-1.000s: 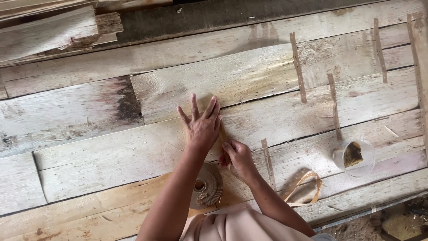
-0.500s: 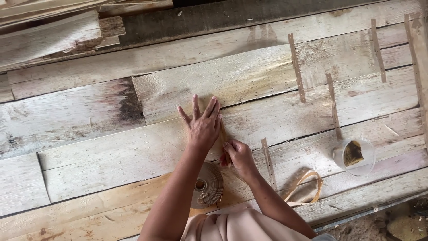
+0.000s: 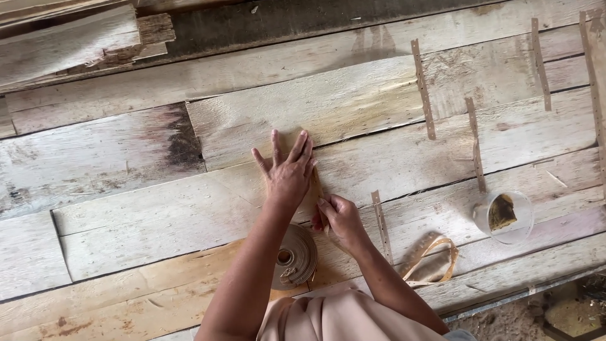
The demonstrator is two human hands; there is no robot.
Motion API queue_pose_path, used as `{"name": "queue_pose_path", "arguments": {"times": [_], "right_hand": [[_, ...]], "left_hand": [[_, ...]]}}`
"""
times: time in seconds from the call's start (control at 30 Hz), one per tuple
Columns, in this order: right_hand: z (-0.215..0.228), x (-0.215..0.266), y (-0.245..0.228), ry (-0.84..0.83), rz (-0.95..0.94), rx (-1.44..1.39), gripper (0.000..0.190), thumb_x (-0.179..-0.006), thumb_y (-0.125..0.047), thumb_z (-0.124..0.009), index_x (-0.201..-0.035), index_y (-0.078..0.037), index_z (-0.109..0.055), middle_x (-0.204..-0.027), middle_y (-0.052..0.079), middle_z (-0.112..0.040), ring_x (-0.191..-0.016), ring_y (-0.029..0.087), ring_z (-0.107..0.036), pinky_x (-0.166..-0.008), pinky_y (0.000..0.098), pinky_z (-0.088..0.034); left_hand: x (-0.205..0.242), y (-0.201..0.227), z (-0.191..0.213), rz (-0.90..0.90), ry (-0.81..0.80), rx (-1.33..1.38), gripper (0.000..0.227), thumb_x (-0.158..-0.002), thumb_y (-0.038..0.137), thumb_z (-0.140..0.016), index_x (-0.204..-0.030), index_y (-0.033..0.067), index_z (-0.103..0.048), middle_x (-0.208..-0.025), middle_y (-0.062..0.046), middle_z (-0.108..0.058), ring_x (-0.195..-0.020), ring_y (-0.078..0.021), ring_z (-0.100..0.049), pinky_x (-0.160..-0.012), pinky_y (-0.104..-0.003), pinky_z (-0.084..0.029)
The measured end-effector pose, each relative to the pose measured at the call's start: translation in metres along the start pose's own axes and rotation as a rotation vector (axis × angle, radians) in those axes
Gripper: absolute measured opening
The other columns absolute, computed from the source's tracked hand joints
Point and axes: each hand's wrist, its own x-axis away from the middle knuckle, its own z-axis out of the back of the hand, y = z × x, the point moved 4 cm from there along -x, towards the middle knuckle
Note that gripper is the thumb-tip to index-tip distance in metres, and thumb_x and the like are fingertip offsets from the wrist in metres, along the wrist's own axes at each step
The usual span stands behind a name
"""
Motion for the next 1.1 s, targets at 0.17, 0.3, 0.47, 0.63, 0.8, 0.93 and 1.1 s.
{"name": "queue_pose_path", "arguments": {"times": [0.17, 0.3, 0.47, 0.63, 0.8, 0.93, 1.1], "right_hand": [[0.010, 0.003, 0.019, -0.014, -0.007, -0.028, 0.018, -0.095, -0.013, -0.068, -0.082, 0.000, -0.072, -0.054, 0.017, -0.065, -0.047, 0.024, -0.069, -0.044, 0.0322, -0.055], [0.015, 0.017, 0.019, -0.043, -0.011, -0.064, 0.016, -0.094, -0.009, -0.068, -0.084, 0.004, -0.071, -0.054, 0.019, -0.065, -0.048, 0.026, -0.069, -0.044, 0.0330, -0.054], [0.022, 0.021, 0.044, -0.064, -0.117, -0.080, 0.020, -0.097, -0.017, -0.071, -0.087, 0.001, -0.071, -0.061, 0.020, -0.071, -0.052, 0.025, -0.073, -0.046, 0.0291, -0.056], [0.027, 0.022, 0.057, -0.041, -0.219, -0.119, 0.019, -0.098, -0.018, -0.070, -0.091, -0.001, -0.069, -0.068, 0.022, -0.073, -0.058, 0.025, -0.075, -0.053, 0.0302, -0.061], [0.026, 0.022, 0.056, -0.035, -0.260, -0.039, 0.022, -0.096, -0.020, -0.070, -0.088, 0.000, -0.068, -0.070, 0.023, -0.074, -0.057, 0.027, -0.076, -0.054, 0.0314, -0.063], [0.025, 0.021, 0.054, -0.019, -0.259, -0.045, 0.023, -0.095, -0.021, -0.073, -0.086, -0.001, -0.068, -0.066, 0.021, -0.073, -0.054, 0.026, -0.074, -0.051, 0.0310, -0.062], [0.026, 0.021, 0.054, -0.004, -0.252, 0.012, 0.021, -0.093, -0.020, -0.072, -0.083, -0.002, -0.069, -0.066, 0.021, -0.073, -0.055, 0.027, -0.075, -0.050, 0.0309, -0.062]], "left_hand": [[-0.002, -0.001, 0.005, -0.008, -0.045, 0.001, 0.056, -0.105, 0.047, -0.043, -0.158, 0.0331, -0.035, -0.169, 0.019, -0.016, -0.155, -0.0395, 0.010, -0.111, -0.081, 0.007], [-0.001, -0.001, 0.005, -0.025, -0.049, -0.021, 0.058, -0.104, 0.051, -0.044, -0.158, 0.0322, -0.035, -0.169, 0.018, -0.016, -0.155, -0.0410, 0.009, -0.111, -0.082, 0.005], [-0.002, -0.004, -0.002, -0.046, -0.059, -0.017, 0.065, -0.101, 0.052, -0.048, -0.160, 0.0303, -0.032, -0.170, 0.017, -0.013, -0.153, -0.0434, 0.011, -0.111, -0.080, 0.007], [-0.003, -0.005, -0.009, -0.061, -0.076, -0.013, 0.074, -0.096, 0.055, -0.054, -0.161, 0.0276, -0.030, -0.171, 0.014, -0.010, -0.152, -0.0455, 0.014, -0.109, -0.081, 0.011], [-0.001, -0.004, -0.010, -0.111, -0.078, -0.026, 0.081, -0.094, 0.050, -0.061, -0.163, 0.0237, -0.026, -0.173, 0.007, -0.006, -0.152, -0.0466, 0.015, -0.108, -0.079, 0.015], [0.002, -0.005, -0.005, -0.147, -0.061, -0.009, 0.076, -0.097, 0.048, -0.057, -0.163, 0.0258, -0.026, -0.173, 0.005, -0.006, -0.153, -0.0429, 0.014, -0.110, -0.076, 0.016], [0.016, -0.001, -0.001, -0.230, 0.069, -0.071, 0.060, -0.101, 0.038, -0.054, -0.158, 0.0340, -0.038, -0.173, 0.000, -0.007, -0.155, -0.0400, 0.006, -0.112, -0.072, 0.011]]}}
